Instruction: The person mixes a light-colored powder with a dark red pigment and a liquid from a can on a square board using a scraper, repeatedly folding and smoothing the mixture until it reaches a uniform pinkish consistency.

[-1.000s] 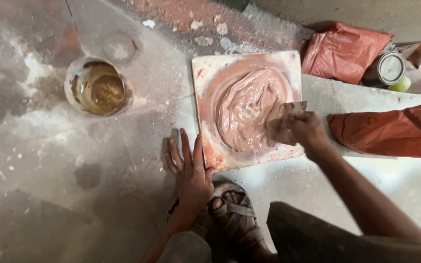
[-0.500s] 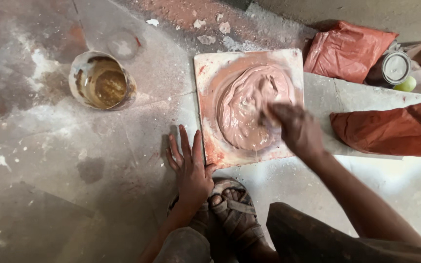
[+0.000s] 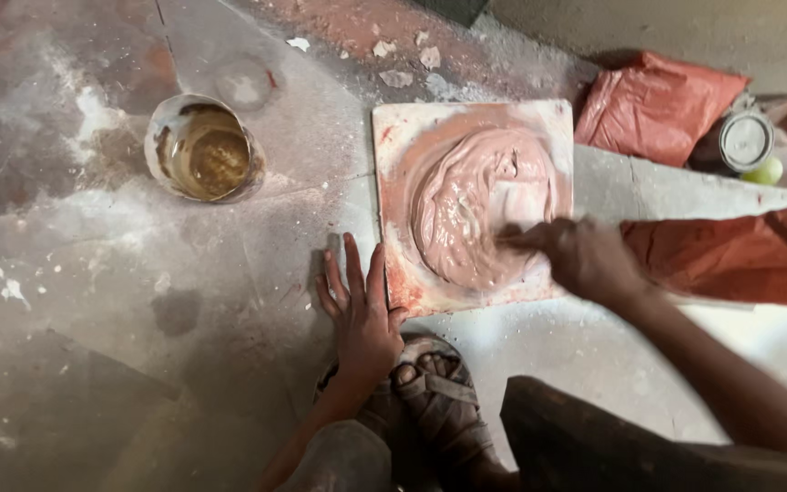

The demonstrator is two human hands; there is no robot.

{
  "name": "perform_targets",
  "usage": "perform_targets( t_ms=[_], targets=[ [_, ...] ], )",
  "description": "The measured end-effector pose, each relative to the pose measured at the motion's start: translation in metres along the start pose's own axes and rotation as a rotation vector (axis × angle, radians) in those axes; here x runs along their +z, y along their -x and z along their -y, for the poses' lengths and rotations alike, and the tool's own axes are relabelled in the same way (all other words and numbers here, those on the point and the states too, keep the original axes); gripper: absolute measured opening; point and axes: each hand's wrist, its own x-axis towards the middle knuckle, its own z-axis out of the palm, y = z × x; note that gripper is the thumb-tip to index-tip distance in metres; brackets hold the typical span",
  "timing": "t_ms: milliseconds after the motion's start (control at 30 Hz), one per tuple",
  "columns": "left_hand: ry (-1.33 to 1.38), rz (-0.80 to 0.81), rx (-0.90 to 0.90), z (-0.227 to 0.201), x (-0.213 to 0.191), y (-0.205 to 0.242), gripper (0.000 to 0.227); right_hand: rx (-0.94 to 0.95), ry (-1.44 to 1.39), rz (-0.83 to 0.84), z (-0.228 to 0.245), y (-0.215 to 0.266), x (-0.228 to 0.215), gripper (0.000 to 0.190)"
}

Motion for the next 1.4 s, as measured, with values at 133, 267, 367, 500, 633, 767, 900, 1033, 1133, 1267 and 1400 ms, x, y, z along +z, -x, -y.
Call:
perform_targets(
  t_ms=[133, 267, 367, 500, 633, 767, 900, 1033, 1133, 1267, 1400],
  targets=[
    [-0.018, 0.005, 0.041, 0.0, -0.001, -0.002, 0.092, 0.133, 0.03, -0.187, -0.026, -0.037, -0.038, 0.036],
    [-0.001, 0.053, -0.002, 0.003, -0.001, 0.0, 0.092, 0.166, 0.054, -0.053, 0.002, -0.074, -0.01, 0.046],
    [0.026, 0.02, 0.003, 0.001, -0.002, 0.002, 0.092, -0.168, -0.054, -0.235, 0.024, -0.027, 0.004, 0.046],
    [0.02, 0.015, 0.032, 0.002, -0.001, -0.002, 0.09, 0.073, 0.039, 0.029, -0.006, -0.026, -0.043, 0.056],
    [0.023, -0.004, 0.047, 0.009, 0.005, 0.002, 0.091, 0.229, 0.122, -0.235, -0.014, -0.074, -0.049, 0.04],
    [0.024, -0.009, 0.02, 0.008, 0.006, -0.001, 0.091, 0.379, 0.09, -0.045, 0.005, -0.117, -0.033, 0.046],
    [0.044, -0.037, 0.034, 0.011, 0.008, 0.008, 0.087, -0.346, -0.014, -0.283, 0.039, -0.13, -0.026, 0.039],
    [0.071, -0.022, 0.004, 0.009, 0.003, 0.003, 0.091, -0.83, 0.255, 0.057, 0.085, -0.101, -0.05, 0.026],
    [0.058, 0.012, -0.02, 0.009, 0.003, 0.003, 0.093, -1.127, 1.002, 0.079, 0.099, -0.066, -0.06, 0.043],
    [0.035, -0.014, -0.01, 0.006, 0.002, 0.002, 0.093, -1.26, 1.03, 0.564, 0.064, -0.051, -0.055, 0.031],
    [0.05, -0.023, -0.006, 0.006, 0.002, 0.002, 0.094, -1.151, 1.113, 0.541, 0.021, -0.068, -0.07, 0.046]
  ],
)
